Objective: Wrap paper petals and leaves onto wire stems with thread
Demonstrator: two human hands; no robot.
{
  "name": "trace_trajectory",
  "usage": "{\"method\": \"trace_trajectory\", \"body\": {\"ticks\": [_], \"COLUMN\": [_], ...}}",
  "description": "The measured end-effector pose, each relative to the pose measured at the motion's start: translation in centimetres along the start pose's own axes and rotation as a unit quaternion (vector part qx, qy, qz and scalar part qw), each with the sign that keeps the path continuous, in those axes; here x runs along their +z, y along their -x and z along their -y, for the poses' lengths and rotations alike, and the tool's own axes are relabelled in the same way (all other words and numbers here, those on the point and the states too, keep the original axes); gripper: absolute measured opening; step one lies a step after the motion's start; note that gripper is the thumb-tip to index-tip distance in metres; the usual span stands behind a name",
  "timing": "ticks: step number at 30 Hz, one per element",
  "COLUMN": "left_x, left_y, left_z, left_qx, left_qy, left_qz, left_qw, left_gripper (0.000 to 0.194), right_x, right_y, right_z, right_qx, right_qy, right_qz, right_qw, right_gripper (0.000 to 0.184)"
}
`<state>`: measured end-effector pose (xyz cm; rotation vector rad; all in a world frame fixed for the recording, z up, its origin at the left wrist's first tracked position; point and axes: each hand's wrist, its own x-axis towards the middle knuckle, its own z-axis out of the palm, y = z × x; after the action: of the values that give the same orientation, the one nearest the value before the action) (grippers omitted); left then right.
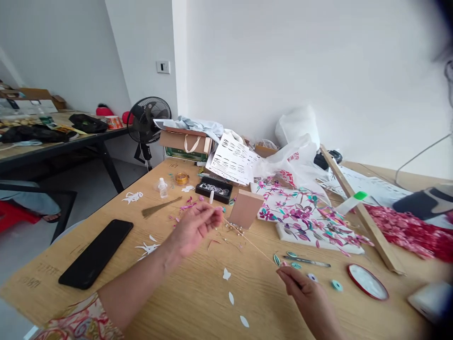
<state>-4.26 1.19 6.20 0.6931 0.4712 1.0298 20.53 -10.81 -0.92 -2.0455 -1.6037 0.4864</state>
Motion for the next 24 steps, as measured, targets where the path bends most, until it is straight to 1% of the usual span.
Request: {"method": "trace_trajectory", "body": {"ticks": [2,4,6,8,9,11,14,15,17,20,21,22,24], "left_x": [-0.7,-1.4,-1.8,-1.9,-2.0,-2.0,-2.1,-2.4,-3.1,-4.6,-5.0,-5.3,-5.3], "left_y": [-0.1,-0.1,0.1,0.4,0.6,1.1,1.8,1.9,2.3,2.8,3.0,3.2,3.5], "left_z": [-1.9,-3.9,-5.7,-7.4,-8.3,-9.9,-12.3,-13.0,-14.4,-16.3,-16.9,-17.4,-18.2], "left_qx": [0.035,0.071,0.110,0.136,0.162,0.186,0.221,0.245,0.265,0.305,0.338,0.342,0.356], "left_qy": [0.023,0.069,0.101,0.123,0.135,0.158,0.161,0.159,0.149,0.127,0.119,0.112,0.087], "left_qz": [-0.011,-0.039,-0.063,-0.086,-0.099,-0.111,-0.136,-0.154,-0.175,-0.169,-0.176,-0.177,-0.227], "left_qw": [0.999,0.994,0.987,0.979,0.972,0.963,0.952,0.944,0.936,0.928,0.917,0.916,0.902], "left_gripper": [0.009,0.019,0.026,0.031,0.031,0.028,0.018,0.015,0.011,0.011,0.011,0.010,0.013], "right_x": [-0.7,-1.0,-1.1,-1.1,-1.1,-1.2,-1.4,-1.5,-1.6,-1.8,-1.8,-1.8,-1.8], "right_y": [0.1,0.2,0.2,0.2,0.2,0.4,0.6,0.6,0.7,0.8,0.8,0.9,1.0], "right_z": [-0.6,-1.0,-1.4,-1.9,-2.2,-2.8,-3.5,-3.6,-3.7,-3.8,-3.8,-3.8,-4.0], "right_qx": [0.019,0.032,0.038,0.039,0.038,0.036,0.041,0.043,0.046,0.057,0.060,0.060,0.058], "right_qy": [0.013,0.022,0.030,0.035,0.037,0.037,0.031,0.029,0.027,0.024,0.023,0.022,0.016], "right_qz": [-0.010,-0.020,-0.023,-0.022,-0.021,-0.019,-0.015,-0.015,-0.012,-0.009,-0.009,-0.011,-0.011], "right_qw": [1.000,0.999,0.999,0.998,0.998,0.998,0.999,0.999,0.998,0.998,0.998,0.998,0.998], "right_gripper": [0.036,0.037,0.038,0.037,0.037,0.036,0.036,0.035,0.035,0.034,0.034,0.034,0.033]}}
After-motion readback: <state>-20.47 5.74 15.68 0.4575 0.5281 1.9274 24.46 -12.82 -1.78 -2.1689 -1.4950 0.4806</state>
